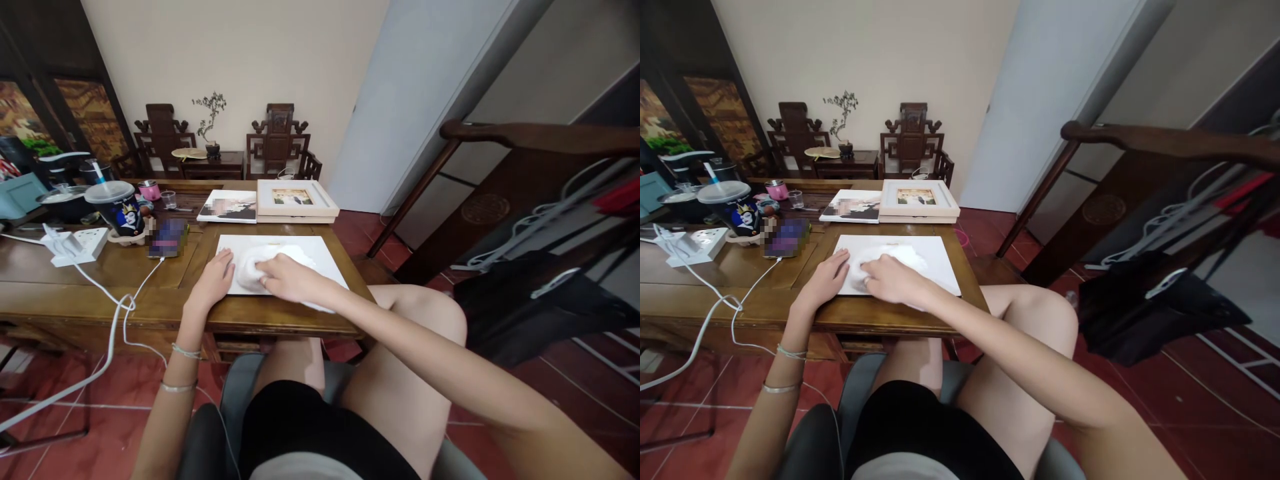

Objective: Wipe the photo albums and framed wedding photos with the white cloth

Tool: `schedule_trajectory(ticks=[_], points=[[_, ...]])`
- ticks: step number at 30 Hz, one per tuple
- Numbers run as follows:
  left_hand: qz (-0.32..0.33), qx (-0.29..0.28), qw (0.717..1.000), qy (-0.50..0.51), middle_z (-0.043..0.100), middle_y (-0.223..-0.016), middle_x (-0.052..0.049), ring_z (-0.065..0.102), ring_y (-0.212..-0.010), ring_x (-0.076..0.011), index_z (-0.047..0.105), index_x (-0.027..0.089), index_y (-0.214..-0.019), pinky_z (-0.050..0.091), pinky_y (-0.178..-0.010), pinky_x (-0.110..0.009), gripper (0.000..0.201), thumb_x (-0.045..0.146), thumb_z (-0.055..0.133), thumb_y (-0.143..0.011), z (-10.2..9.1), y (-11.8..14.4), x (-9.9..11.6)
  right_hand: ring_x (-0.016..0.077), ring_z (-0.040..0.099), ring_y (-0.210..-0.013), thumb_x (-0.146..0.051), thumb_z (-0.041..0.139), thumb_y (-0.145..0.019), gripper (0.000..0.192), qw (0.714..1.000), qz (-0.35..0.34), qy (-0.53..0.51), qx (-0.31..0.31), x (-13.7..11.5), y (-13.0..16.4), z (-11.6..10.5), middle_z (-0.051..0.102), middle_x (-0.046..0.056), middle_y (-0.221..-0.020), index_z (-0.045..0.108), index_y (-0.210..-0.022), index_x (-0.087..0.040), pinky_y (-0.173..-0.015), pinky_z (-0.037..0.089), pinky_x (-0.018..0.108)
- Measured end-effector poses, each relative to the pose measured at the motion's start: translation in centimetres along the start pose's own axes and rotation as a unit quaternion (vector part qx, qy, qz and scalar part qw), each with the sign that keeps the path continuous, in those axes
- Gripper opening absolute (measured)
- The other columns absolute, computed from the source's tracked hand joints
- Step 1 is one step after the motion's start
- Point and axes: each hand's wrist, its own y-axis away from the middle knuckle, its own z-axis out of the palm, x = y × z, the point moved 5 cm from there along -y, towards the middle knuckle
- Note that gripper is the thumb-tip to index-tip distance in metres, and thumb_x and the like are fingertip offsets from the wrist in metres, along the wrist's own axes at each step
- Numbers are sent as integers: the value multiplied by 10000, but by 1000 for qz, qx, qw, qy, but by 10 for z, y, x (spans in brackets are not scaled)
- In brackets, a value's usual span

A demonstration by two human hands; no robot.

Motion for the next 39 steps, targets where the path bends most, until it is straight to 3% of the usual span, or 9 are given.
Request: schedule_trajectory(ticks=[6, 10, 13, 18, 22, 26, 30, 35, 39], points=[[-2, -4, 1000, -1, 537, -1433, -172, 453, -1383, -268, 584, 90, -1291, 319, -1186, -455, 430, 239, 382, -942, 0, 1, 0, 232, 598, -879, -112, 403, -868, 263, 998, 12, 22, 61, 34, -85, -13, 703, 151, -1003, 659, -928, -103, -740, 383, 276], [-2, -5, 1000, -6, 541, -1428, -178, 457, -1381, -269, 585, 79, -1291, 324, -1184, -454, 437, 241, 376, -943, 0, 0, 0, 222, 592, -850, -113, 401, -865, 257, 996, 31, 19, 86, 41, -106, -13, 705, 145, -994, 654, -911, -111, -733, 391, 269], [6, 0, 1000, 5, 548, -1422, -175, 461, -1377, -266, 589, 75, -1288, 321, -1187, -448, 442, 227, 358, -942, -1, 0, 1, 215, 577, -801, -132, 397, -876, 243, 996, 30, 20, 82, 34, -91, -5, 697, 137, -942, 638, -904, -121, -695, 379, 274], [19, 2, 999, 27, 560, -1420, -139, 463, -1376, -256, 591, 108, -1297, 315, -1194, -445, 453, 154, 352, -915, -2, 0, 3, 180, 535, -683, -130, 403, -866, 201, 998, 9, -32, 51, 8, -34, 6, 659, 100, -805, 604, -864, -135, -645, 355, 268], [1, -18, 1000, 23, 515, -1444, -204, 450, -1384, -276, 574, 28, -1305, 316, -1192, -430, 457, 163, 395, -906, 0, 0, -2, 162, 506, -634, -121, 424, -824, 162, 997, -13, -75, 20, -15, 7, 8, 599, 50, -690, 569, -765, -165, -619, 326, 270], [4, -9, 1000, 29, 525, -1445, -173, 458, -1380, -260, 587, 77, -1297, 311, -1192, -436, 438, 211, 380, -935, 2, 0, -5, 155, 488, -604, -153, 421, -842, 173, 996, -19, -87, 11, -20, 18, 8, 568, 27, -658, 567, -752, -176, -614, 321, 275], [7, -2, 1000, 19, 532, -1435, -184, 462, -1377, -259, 590, 67, -1286, 315, -1191, -436, 443, 208, 359, -936, 2, 0, -3, 172, 504, -622, -152, 404, -868, 206, 998, 23, -49, 39, 3, -10, 5, 618, 59, -719, 607, -833, -157, -642, 363, 277], [0, -5, 1000, 10, 534, -1433, -184, 450, -1386, -261, 586, 65, -1289, 308, -1195, -444, 450, 208, 348, -935, 1, 1, -1, 239, 600, -826, -162, 394, -879, 266, 995, 64, 14, 81, 36, -73, -9, 699, 152, -943, 655, -911, -122, -729, 408, 289], [1, -4, 1000, 9, 535, -1435, -175, 452, -1384, -265, 585, 80, -1294, 315, -1189, -457, 450, 216, 350, -936, 0, 1, -1, 240, 607, -920, -138, 418, -854, 272, 995, 53, 22, 82, 33, -116, -13, 707, 168, -1092, 676, -939, -124, -766, 405, 271]])
